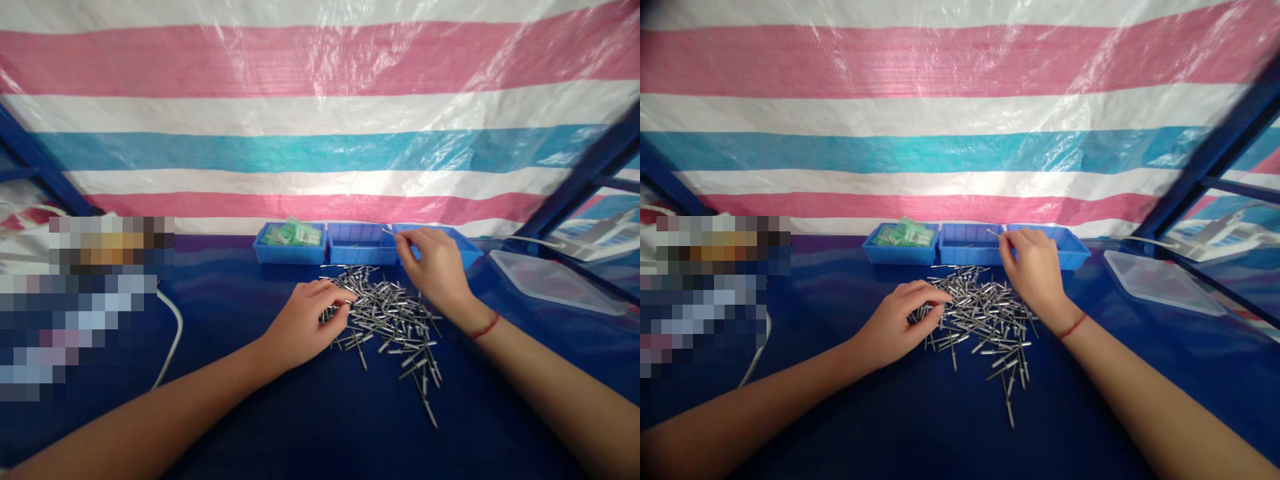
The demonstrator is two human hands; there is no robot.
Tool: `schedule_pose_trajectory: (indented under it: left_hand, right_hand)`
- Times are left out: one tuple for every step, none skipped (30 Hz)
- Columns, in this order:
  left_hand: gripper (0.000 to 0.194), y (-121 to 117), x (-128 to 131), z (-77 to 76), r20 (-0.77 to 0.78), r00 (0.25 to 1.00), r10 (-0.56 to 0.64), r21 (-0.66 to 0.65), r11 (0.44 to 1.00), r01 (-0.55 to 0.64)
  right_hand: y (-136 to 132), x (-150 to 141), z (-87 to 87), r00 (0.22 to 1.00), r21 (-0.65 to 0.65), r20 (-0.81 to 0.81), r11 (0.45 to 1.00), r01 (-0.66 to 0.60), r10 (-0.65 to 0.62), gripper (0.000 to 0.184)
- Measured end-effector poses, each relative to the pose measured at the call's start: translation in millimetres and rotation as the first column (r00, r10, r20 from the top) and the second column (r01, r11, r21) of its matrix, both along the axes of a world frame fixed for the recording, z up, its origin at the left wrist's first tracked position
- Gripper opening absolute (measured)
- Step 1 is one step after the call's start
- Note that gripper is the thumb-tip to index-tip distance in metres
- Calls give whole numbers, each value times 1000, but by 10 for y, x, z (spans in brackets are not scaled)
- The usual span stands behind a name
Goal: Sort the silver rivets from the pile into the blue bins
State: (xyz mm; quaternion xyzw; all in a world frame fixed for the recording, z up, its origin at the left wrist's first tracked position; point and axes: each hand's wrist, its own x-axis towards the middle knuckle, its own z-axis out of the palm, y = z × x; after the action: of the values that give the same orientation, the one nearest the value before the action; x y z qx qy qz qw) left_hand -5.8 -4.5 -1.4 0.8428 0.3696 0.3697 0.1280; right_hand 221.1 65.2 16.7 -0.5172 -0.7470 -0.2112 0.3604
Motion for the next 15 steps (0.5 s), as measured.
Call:
schedule_pose_trajectory:
  left_hand:
    - [18,-8,6,1,-34,999,-14,19,1000,14]
    - [18,-14,9,0,-62,998,-19,27,999,20]
    - [18,-17,9,-2,-80,997,-15,24,1000,17]
    - [19,-18,5,-1,-89,996,-4,14,1000,5]
    - [18,-18,-3,4,-94,996,6,3,1000,-5]
    - [18,-18,-14,14,-103,995,5,-10,1000,-6]
    - [17,-20,-28,32,-120,993,-16,-18,1000,14]
    - [17,-23,-43,56,-150,987,-57,-24,998,54]
    - [18,-28,-58,86,-190,976,-109,-27,994,106]
    - [18,-36,-71,120,-234,959,-160,-28,987,157]
    - [18,-44,-81,154,-277,941,-197,-28,980,197]
    - [16,-53,-88,187,-314,925,-213,-27,976,216]
    - [13,-62,-92,215,-349,913,-211,-24,976,216]
    - [11,-69,-94,237,-382,903,-196,-21,979,204]
    - [11,-74,-95,253,-415,892,-180,-17,982,190]
  right_hand:
    - [45,33,-21,996,-6,59,998,60,-60,28]
    - [77,54,-38,989,-15,102,994,109,-107,29]
    - [95,65,-49,982,-23,124,989,144,-140,30]
    - [99,66,-50,980,-31,124,986,162,-157,30]
    - [90,60,-39,982,-39,106,986,161,-156,30]
    - [70,50,-14,987,-48,73,988,147,-143,31]
    - [37,35,21,992,-56,34,991,121,-119,31]
    - [-6,16,62,996,-70,-5,994,84,-85,30]
    - [-57,-6,103,998,-88,-45,995,40,-44,29]
    - [-116,-31,138,997,-111,-80,994,-10,1,27]
    - [-178,-59,161,993,-140,-107,988,-64,49,25]
    - [-240,-87,167,988,-169,-126,979,-114,94,23]
    - [-297,-116,154,981,-198,-133,966,-164,139,21]
    - [-348,-143,122,974,-220,-137,954,-205,177,20]
    - [-389,-167,75,967,-235,-147,942,-238,208,19]
